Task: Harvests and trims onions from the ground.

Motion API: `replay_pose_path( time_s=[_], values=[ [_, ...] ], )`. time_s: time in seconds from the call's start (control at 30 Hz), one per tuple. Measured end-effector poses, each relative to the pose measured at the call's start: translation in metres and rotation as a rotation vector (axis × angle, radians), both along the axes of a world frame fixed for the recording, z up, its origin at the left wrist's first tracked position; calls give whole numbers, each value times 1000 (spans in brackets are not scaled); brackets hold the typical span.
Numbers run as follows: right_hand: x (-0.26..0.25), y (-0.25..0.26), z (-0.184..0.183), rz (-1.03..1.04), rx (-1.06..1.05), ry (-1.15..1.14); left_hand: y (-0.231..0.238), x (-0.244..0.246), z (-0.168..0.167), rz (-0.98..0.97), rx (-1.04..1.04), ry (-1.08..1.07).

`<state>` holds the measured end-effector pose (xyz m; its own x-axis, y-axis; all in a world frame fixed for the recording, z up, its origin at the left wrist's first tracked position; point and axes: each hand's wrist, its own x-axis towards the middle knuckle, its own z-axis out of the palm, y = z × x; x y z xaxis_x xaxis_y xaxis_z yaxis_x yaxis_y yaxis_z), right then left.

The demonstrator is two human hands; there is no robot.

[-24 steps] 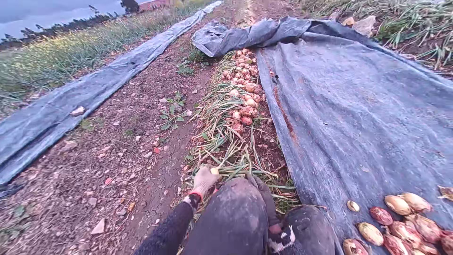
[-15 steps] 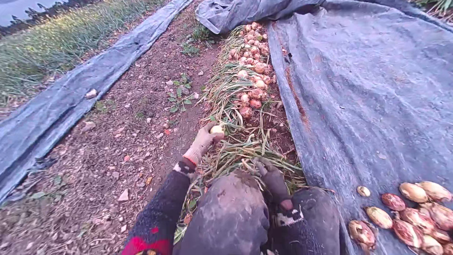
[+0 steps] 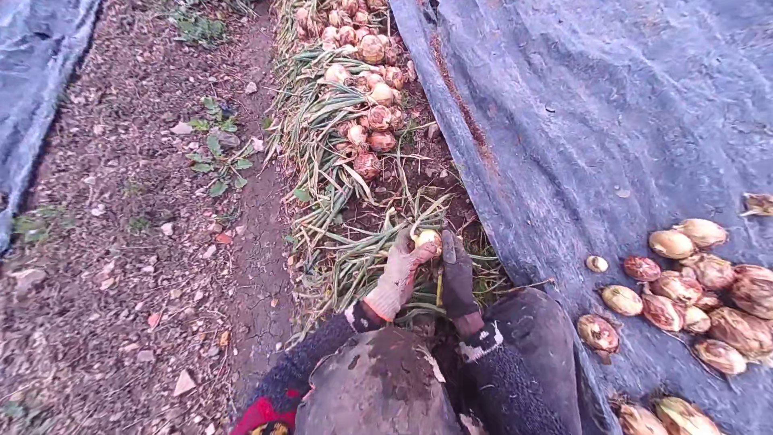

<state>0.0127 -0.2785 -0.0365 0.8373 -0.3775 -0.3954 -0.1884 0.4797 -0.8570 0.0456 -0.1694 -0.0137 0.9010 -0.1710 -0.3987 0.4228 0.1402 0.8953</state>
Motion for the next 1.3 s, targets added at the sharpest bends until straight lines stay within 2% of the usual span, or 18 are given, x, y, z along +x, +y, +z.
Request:
replay_pose_path(
  time_s=[0.13,0.3,0.37,0.47,0.53,0.63,0.7,0.73,0.77,0.87,0.93,0.97,1.0,1.03,1.1,1.17,1.3],
  values=[
    [9,5,-11,-48,28,85,11,24,-4,-131,349,-180],
    [20,-5,6,-110,153,-35,-2,52,17,-233,493,-408],
    [14,-16,16,-107,95,-138,-7,80,7,-119,619,-448],
    [1,-31,39,-26,21,-245,24,154,-14,87,757,-292],
    [4,-28,18,18,-119,-85,36,171,3,-5,571,-244],
    [7,-19,-22,385,-385,220,24,153,47,-242,-38,-297],
    [5,-8,-31,467,-334,292,12,144,68,-250,-358,-310],
    [4,-5,-31,460,-251,294,8,143,75,-195,-465,-313],
    [4,-3,-30,434,-195,292,8,146,79,-102,-481,-358],
    [2,-11,-32,385,-244,320,28,182,61,326,-182,-647],
    [1,-16,-33,391,-303,340,59,213,24,535,123,-673],
    [1,-16,-32,422,-346,350,77,223,4,571,346,-623],
    [4,-16,-30,471,-396,353,94,230,-12,534,605,-560],
    [7,-14,-26,527,-428,358,108,234,-25,411,856,-498],
    [5,-20,-15,581,-411,389,110,237,-52,34,1217,-369],
    [5,-34,-11,550,-364,411,96,245,-76,-196,1345,-343],
    [10,-64,-7,454,-372,408,82,259,-90,-100,1407,-379]
  ],
)
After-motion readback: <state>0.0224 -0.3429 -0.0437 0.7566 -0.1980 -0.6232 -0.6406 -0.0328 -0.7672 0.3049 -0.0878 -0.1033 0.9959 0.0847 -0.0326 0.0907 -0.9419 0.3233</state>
